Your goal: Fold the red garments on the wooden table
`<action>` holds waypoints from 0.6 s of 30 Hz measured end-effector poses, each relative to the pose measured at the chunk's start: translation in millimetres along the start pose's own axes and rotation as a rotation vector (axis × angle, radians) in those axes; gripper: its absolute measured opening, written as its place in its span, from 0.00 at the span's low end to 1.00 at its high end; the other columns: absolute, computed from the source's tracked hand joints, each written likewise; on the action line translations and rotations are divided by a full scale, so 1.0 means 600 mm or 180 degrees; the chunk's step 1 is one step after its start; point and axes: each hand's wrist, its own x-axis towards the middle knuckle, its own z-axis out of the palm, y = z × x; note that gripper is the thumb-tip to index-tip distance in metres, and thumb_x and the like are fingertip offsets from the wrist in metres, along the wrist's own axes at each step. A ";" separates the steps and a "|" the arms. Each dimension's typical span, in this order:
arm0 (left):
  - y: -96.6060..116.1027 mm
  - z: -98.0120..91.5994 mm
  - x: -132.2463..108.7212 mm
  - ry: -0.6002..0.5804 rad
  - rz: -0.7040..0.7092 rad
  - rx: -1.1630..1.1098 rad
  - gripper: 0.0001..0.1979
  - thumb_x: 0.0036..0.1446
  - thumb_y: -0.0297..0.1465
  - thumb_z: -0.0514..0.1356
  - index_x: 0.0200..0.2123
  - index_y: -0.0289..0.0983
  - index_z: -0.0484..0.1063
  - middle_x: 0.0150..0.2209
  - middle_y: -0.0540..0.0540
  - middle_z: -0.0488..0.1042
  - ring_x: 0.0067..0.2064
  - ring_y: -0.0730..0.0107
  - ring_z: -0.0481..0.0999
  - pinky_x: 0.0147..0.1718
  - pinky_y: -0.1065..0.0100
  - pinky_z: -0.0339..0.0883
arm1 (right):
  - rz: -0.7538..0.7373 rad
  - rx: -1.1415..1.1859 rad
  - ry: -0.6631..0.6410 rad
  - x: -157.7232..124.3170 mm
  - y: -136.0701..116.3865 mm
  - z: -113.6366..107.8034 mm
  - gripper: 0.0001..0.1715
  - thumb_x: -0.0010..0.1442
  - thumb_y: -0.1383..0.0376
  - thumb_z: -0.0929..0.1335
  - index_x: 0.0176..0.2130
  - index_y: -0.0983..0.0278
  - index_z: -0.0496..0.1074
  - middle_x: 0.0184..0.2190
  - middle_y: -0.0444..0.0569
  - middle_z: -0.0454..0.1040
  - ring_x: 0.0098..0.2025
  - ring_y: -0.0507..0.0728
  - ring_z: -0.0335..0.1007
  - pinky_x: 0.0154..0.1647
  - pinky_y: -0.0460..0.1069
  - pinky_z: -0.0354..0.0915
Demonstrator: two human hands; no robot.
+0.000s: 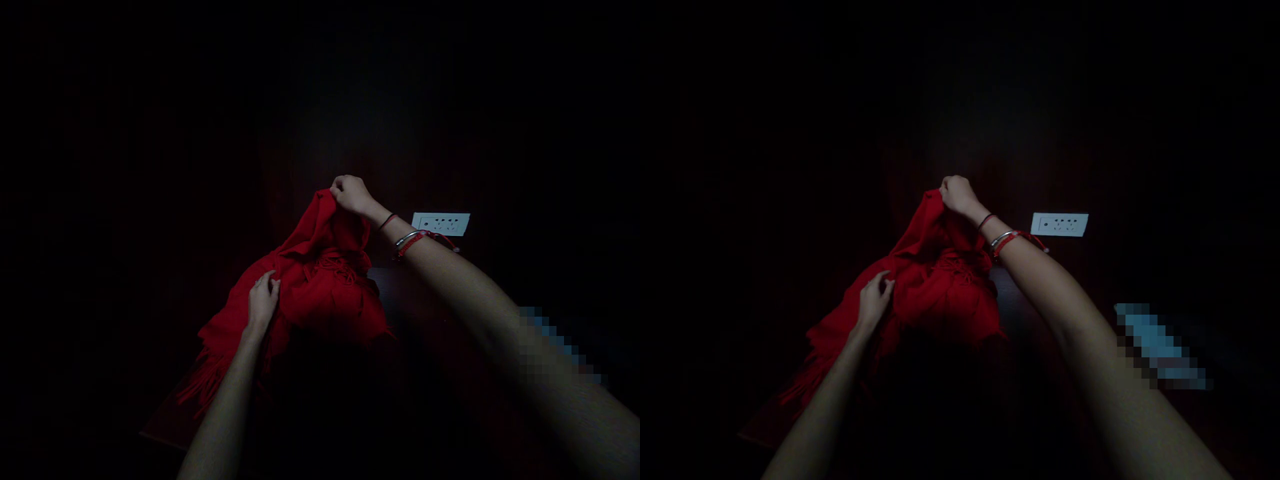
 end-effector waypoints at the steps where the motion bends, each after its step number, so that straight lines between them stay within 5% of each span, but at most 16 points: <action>1: 0.001 0.005 0.000 -0.0021 0.0019 -0.0068 0.17 0.53 0.32 0.49 0.44 0.32 0.67 0.35 0.41 0.73 0.39 0.63 0.71 0.42 0.64 0.63 | -0.0001 -0.0068 -0.0003 -0.007 0.004 -0.011 0.08 0.51 0.71 0.61 0.26 0.68 0.69 0.28 0.50 0.70 0.35 0.55 0.64 0.40 0.48 0.57; 7: 0.004 -0.010 0.003 -0.0099 -0.0298 -0.0672 0.12 0.49 0.33 0.53 0.35 0.35 0.70 0.31 0.46 0.73 0.33 0.68 0.72 0.36 0.69 0.65 | 0.0093 -0.0001 0.0560 -0.017 0.040 -0.077 0.11 0.55 0.63 0.61 0.29 0.66 0.68 0.28 0.50 0.71 0.33 0.55 0.65 0.38 0.50 0.61; 14: 0.087 -0.173 0.100 0.1089 0.0250 -0.0528 0.13 0.50 0.39 0.54 0.33 0.37 0.71 0.34 0.48 0.72 0.36 0.70 0.70 0.38 0.70 0.63 | 0.0150 -0.0543 0.0671 -0.051 0.120 -0.190 0.12 0.54 0.61 0.61 0.28 0.67 0.69 0.28 0.53 0.70 0.33 0.57 0.65 0.37 0.53 0.61; 18: 0.146 -0.244 0.141 0.0607 0.0844 -0.0080 0.12 0.51 0.36 0.53 0.32 0.35 0.71 0.32 0.48 0.72 0.35 0.71 0.69 0.37 0.70 0.62 | 0.0065 -0.1154 0.0314 -0.114 0.156 -0.225 0.07 0.49 0.66 0.63 0.26 0.67 0.69 0.30 0.54 0.70 0.33 0.59 0.64 0.35 0.53 0.60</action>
